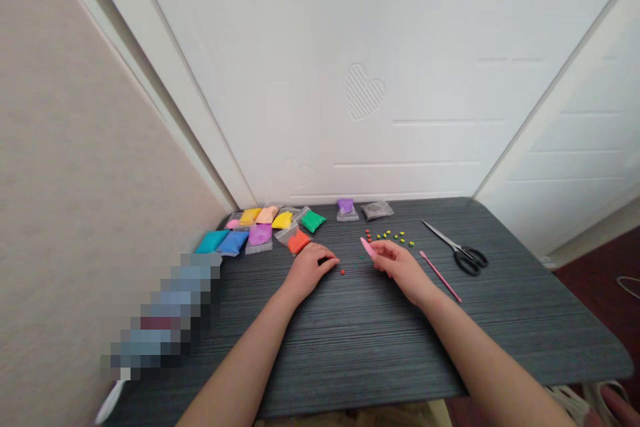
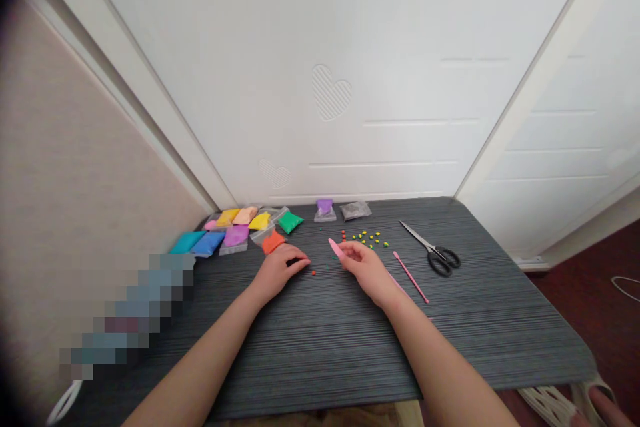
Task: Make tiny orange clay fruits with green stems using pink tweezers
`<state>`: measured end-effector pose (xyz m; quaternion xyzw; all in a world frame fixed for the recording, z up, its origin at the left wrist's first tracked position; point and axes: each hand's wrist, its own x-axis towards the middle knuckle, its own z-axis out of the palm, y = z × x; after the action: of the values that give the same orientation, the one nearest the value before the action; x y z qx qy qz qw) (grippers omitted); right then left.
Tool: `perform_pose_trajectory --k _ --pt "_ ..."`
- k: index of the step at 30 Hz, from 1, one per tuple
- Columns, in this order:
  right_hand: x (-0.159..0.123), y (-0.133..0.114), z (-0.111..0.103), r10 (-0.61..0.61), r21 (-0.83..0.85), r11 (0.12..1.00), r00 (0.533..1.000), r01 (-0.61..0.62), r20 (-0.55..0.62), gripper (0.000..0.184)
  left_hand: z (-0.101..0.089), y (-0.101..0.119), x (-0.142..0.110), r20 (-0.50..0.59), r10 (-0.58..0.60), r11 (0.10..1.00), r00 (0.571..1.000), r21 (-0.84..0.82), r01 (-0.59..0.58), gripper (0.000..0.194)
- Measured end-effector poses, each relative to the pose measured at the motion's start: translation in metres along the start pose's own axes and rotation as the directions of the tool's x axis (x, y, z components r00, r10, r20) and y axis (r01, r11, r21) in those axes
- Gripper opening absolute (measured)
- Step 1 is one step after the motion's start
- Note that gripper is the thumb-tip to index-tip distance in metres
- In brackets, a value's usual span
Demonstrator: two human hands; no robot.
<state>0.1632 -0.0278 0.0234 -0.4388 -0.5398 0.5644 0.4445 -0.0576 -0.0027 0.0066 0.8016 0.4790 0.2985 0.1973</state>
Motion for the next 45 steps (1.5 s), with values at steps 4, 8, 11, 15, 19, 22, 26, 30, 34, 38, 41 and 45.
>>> perform_pose_trajectory --k 4,8,11,15,19,22,26,30,34,38,41,45 --pt "0.001 0.002 -0.001 -0.006 0.005 1.0 1.0 0.006 -0.001 0.026 0.001 -0.001 0.0 0.009 0.014 1.0 1.0 -0.009 -0.014 0.022" --pt "0.002 0.004 -0.002 -0.005 0.001 1.0 1.0 0.005 -0.006 0.027 0.001 -0.002 0.0 0.01 0.036 0.999 0.999 -0.013 -0.036 0.021" --pt "0.002 0.003 -0.002 0.001 -0.003 1.0 1.0 -0.001 -0.002 0.027 0.002 -0.004 0.0 0.03 0.032 0.999 0.999 0.0 -0.032 0.022" --pt "0.001 0.002 -0.002 0.012 -0.007 1.0 1.0 -0.012 0.0 0.028 0.002 -0.005 0.0 0.067 0.025 1.0 0.997 0.017 -0.026 0.023" --pt "0.001 0.001 -0.001 0.021 -0.006 1.0 1.0 -0.021 -0.002 0.029 -0.002 -0.006 0.0 0.093 0.013 1.0 0.996 -0.012 -0.012 0.024" --pt "0.001 0.001 -0.001 0.025 -0.001 1.0 1.0 -0.025 0.002 0.029 -0.006 -0.009 0.0 0.118 -0.003 0.998 0.993 -0.056 0.009 0.026" --pt "0.0 0.001 -0.001 0.02 0.013 1.0 1.0 -0.02 0.009 0.029 -0.011 -0.005 0.0 0.056 -0.064 0.986 0.996 -0.152 0.072 0.025" --pt "-0.001 0.001 0.003 0.009 0.049 0.999 1.0 -0.01 0.015 0.031 -0.007 0.021 0.001 -0.024 -0.163 0.951 0.986 -0.271 0.151 0.025" --pt "-0.001 0.003 0.01 -0.006 0.093 0.996 1.0 0.005 0.008 0.036 0.007 0.053 0.002 0.062 -0.219 0.887 0.974 -0.403 0.225 0.028" --pt "-0.002 0.006 0.022 -0.025 0.099 0.995 1.0 0.027 -0.018 0.036 0.018 0.065 0.0 0.072 -0.286 0.799 0.955 -0.532 0.28 0.027" --pt "-0.003 0.007 0.034 -0.038 0.076 0.996 0.999 0.04 -0.031 0.032 0.021 0.062 -0.004 0.06 -0.357 0.753 0.932 -0.572 0.325 0.027" --pt "-0.008 0.0 0.042 -0.067 -0.029 0.997 0.998 0.067 -0.02 0.029 0.019 0.055 -0.008 0.021 -0.426 0.712 0.904 -0.61 0.349 0.029"
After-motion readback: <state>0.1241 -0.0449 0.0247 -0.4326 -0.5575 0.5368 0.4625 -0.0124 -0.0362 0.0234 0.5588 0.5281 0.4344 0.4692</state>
